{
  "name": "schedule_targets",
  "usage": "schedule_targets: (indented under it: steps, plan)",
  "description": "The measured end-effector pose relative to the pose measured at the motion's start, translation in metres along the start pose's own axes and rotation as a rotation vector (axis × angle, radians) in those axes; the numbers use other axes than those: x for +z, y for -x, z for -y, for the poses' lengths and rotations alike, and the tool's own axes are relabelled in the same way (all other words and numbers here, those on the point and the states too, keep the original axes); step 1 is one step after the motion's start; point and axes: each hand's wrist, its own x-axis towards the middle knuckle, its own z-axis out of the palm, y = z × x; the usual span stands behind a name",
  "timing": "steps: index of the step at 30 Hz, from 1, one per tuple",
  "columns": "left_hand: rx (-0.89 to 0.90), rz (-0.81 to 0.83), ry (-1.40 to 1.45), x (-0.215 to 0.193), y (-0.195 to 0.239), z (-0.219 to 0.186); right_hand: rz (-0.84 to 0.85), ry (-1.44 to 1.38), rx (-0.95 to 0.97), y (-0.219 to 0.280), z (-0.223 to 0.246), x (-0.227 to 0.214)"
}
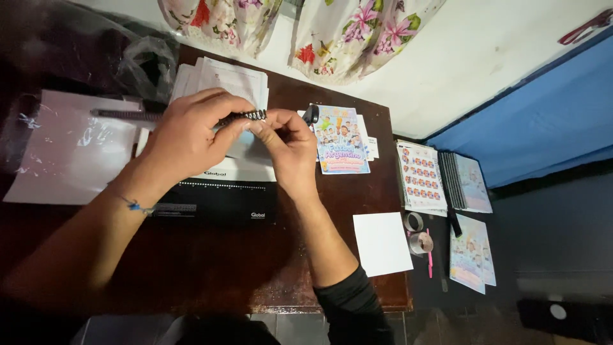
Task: The person inserts a metal spiral binding wire into the holes of a notebook cover and pages using a binding machine. They then use scissors to trim the excess length of the spiral wire from the end of the notebook.
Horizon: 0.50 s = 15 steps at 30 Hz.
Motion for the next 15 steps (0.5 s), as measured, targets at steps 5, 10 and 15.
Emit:
schedule_targets:
  steps: [5, 10, 15]
  plan:
    - [-0.020, 0.012, 0.010, 0.001, -0.001, -0.009, 0.016, -0.045, -0.005, 0.012, 0.004, -0.006]
    - [0.007, 0.032, -0.011, 0.001, -0.004, -0.009, 0.003, -0.097, 0.053, 0.017, 0.007, -0.009]
    - [-0.210, 0.200, 0.079, 0.003, -0.012, -0.011, -0.008, -0.096, 0.056, 0.016, 0.004, -0.012]
